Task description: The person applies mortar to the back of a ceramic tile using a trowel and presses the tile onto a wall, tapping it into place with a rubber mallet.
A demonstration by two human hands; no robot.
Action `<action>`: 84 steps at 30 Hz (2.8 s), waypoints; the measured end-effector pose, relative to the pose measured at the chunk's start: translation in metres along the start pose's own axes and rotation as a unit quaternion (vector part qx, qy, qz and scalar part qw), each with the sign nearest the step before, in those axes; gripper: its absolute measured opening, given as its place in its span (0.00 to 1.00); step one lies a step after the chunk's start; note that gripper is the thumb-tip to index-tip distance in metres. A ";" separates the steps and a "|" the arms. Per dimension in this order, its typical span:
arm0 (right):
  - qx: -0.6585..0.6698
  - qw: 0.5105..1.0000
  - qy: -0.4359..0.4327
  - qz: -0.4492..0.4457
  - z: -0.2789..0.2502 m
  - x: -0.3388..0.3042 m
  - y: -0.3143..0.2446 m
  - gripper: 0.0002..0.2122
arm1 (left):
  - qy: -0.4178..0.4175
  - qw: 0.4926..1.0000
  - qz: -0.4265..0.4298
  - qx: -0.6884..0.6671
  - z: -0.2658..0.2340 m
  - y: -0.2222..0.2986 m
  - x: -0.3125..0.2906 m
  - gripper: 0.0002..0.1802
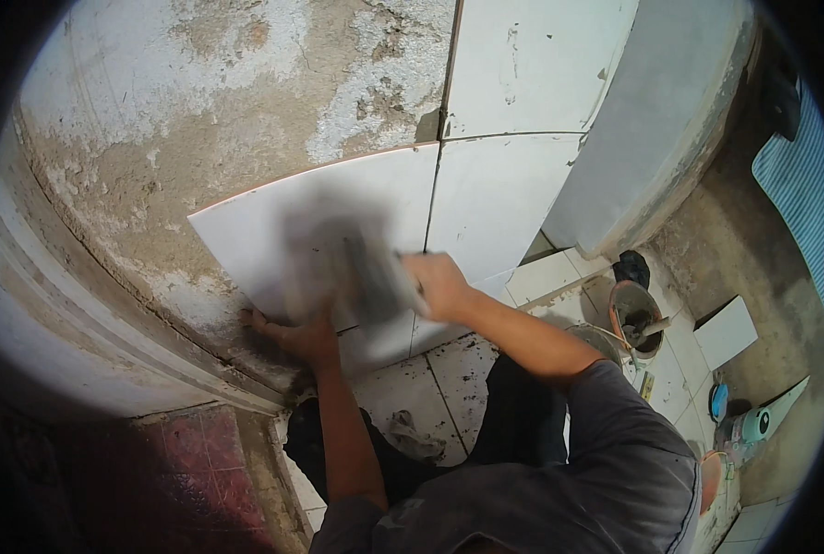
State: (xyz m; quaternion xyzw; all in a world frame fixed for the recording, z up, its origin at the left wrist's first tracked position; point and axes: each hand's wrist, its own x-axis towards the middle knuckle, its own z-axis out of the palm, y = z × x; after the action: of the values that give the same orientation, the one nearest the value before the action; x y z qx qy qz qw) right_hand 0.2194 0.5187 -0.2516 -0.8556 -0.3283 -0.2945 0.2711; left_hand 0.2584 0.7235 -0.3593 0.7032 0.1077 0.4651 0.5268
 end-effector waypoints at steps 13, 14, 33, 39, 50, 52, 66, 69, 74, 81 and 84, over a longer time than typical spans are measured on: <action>0.097 0.979 0.094 -0.155 0.011 0.004 -0.004 0.06 | -0.021 0.998 -0.052 -0.004 -0.002 -0.003 -0.001 0.56; 0.089 0.993 0.067 -0.048 0.012 0.003 -0.003 0.06 | -0.022 0.998 -0.065 -0.009 -0.002 -0.001 -0.002 0.57; 0.053 0.996 0.073 -0.014 0.023 -0.004 0.002 0.06 | -0.025 0.998 -0.031 -0.048 0.001 0.002 -0.001 0.60; 0.114 0.984 0.025 0.137 0.023 0.003 -0.006 0.08 | -0.027 0.998 0.033 0.054 0.004 -0.027 -0.003 0.56; 0.059 0.975 0.142 -0.160 0.035 -0.004 0.001 0.06 | 0.015 1.000 -0.013 -0.019 0.000 0.018 0.003 0.60; 0.058 0.987 0.121 -0.086 0.037 -0.005 0.006 0.05 | -0.014 0.999 -0.041 -0.018 -0.002 0.018 0.003 0.61; 0.073 0.977 0.176 -0.098 0.035 -0.006 0.000 0.10 | -0.015 0.998 -0.040 -0.038 0.002 -0.007 -0.002 0.63; 0.028 0.996 0.082 -0.033 0.038 -0.013 -0.001 0.08 | -0.040 0.997 -0.059 0.008 0.002 -0.028 -0.003 0.62; 0.029 0.996 0.076 -0.037 0.043 -0.017 0.001 0.05 | -0.039 0.997 -0.057 -0.023 -0.001 -0.018 -0.004 0.61; 0.180 0.980 0.084 0.025 0.030 -0.007 -0.002 0.08 | -0.030 0.990 -0.088 -0.108 -0.001 0.014 0.002 0.60; 0.120 0.988 0.082 0.055 0.031 -0.004 -0.003 0.10 | -0.034 0.998 -0.036 -0.030 -0.001 -0.002 0.000 0.60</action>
State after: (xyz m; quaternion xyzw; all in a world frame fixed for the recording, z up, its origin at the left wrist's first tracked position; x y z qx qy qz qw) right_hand 0.2248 0.5400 -0.2745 -0.8066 -0.2905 -0.3069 0.4133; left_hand 0.2580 0.7250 -0.3616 0.6982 0.1005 0.4245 0.5676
